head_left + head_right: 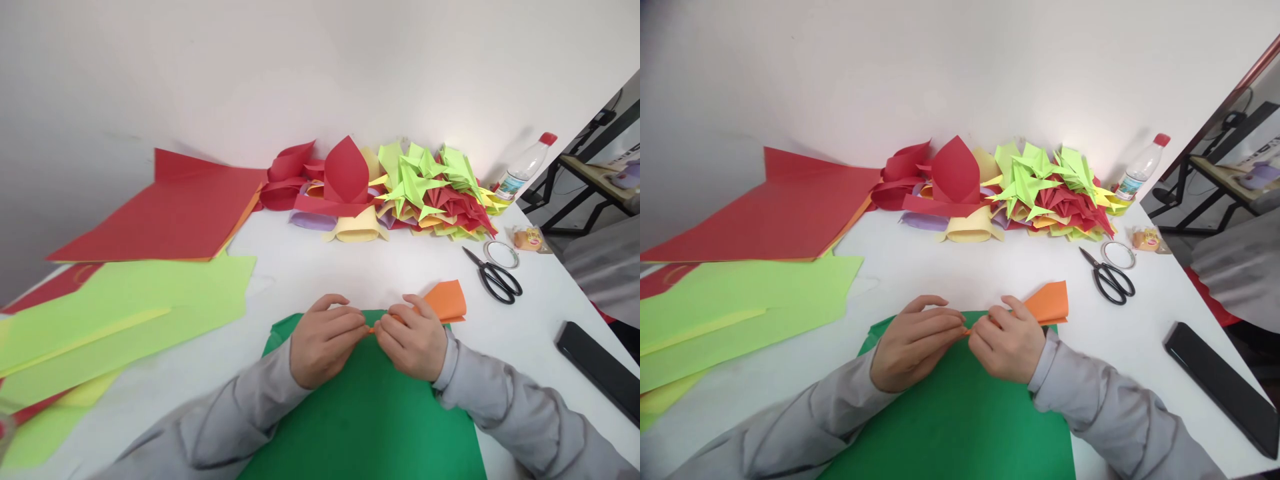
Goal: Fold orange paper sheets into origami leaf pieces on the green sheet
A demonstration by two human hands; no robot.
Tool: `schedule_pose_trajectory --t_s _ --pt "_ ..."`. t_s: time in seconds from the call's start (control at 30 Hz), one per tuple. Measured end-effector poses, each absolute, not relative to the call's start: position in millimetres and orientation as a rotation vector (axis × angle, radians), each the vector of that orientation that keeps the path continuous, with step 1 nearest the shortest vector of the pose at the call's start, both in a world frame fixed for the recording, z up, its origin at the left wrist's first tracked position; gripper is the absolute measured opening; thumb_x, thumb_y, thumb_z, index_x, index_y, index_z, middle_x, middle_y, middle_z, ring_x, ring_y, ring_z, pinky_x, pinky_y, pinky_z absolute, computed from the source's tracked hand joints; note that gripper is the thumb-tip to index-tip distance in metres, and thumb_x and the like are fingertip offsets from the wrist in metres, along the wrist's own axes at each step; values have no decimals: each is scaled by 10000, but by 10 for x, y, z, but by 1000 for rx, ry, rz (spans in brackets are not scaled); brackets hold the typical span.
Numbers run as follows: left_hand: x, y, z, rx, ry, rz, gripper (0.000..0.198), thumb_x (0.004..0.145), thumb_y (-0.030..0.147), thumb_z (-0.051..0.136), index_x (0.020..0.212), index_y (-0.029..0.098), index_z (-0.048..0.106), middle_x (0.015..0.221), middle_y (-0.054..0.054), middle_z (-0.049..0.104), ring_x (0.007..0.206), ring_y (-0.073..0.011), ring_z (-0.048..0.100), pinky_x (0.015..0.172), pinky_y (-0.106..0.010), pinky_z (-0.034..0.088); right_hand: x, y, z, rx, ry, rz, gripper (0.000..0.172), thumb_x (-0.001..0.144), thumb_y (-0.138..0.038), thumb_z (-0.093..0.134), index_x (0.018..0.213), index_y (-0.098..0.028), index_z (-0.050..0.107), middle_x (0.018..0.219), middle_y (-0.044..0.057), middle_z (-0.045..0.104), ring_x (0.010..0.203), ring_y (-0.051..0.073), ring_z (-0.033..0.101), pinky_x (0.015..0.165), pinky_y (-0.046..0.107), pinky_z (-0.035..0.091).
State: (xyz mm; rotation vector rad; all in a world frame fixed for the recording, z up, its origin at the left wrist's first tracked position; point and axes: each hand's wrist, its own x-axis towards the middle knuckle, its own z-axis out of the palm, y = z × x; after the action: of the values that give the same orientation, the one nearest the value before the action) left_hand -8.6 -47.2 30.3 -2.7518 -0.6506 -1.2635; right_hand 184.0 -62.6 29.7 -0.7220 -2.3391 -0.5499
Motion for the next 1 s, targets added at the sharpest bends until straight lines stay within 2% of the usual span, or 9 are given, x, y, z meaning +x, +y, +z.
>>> schedule_pose_trajectory --t_s 0.17,0.27,0.37,0.5,0.6,0.87,1.0 --pt "-105 -473 307 -2753 -651 -1273 157 866 51 457 881 184 540 684 1 687 631 -112 645 747 -323 476 1866 -626 310 -739 -2339 -542 169 871 -113 519 745 -168 618 662 -7 626 724 148 547 890 382 399" --pt "-163 -427 269 -2744 -619 -1302 156 853 42 471 898 173 544 706 -27 685 654 -126 645 733 -332 483 1940 -591 286 -807 -2328 -548 107 895 -192 549 842 -158 635 751 17 670 770 159 565 908 394 391" --pt "-211 -380 240 -2743 -632 -1310 154 833 34 502 889 169 551 730 -41 680 666 -131 640 729 -337 483 2014 -544 257 -850 -2307 -556 124 900 -256 569 892 -151 635 825 38 696 810 174 576 901 400 394" --pt "-185 -389 250 -2650 -719 -1192 79 841 119 564 894 176 578 749 -34 699 728 -165 651 721 -342 468 2003 -539 252 -848 -2318 -569 107 905 -211 555 864 -152 635 802 33 696 810 168 576 906 397 393" --pt "-132 -431 263 -2593 -719 -1117 99 841 148 589 933 184 601 810 -19 727 780 -180 656 753 -354 455 1946 -571 259 -827 -2362 -565 123 905 -177 534 833 -163 633 793 32 687 813 165 573 907 391 391" --pt "-93 -463 277 -2643 -655 -1168 128 867 73 516 921 164 587 767 -8 728 718 -149 655 656 -309 408 1922 -606 221 -824 -2381 -487 175 900 -132 511 759 -181 603 755 9 657 800 146 546 929 370 368" --pt "-75 -488 294 -2650 -669 -1138 150 885 60 468 886 163 577 747 -4 726 677 -121 659 645 -302 383 1916 -612 237 -793 -2378 -473 258 909 -116 470 681 -187 569 674 -9 612 745 138 515 884 361 363"
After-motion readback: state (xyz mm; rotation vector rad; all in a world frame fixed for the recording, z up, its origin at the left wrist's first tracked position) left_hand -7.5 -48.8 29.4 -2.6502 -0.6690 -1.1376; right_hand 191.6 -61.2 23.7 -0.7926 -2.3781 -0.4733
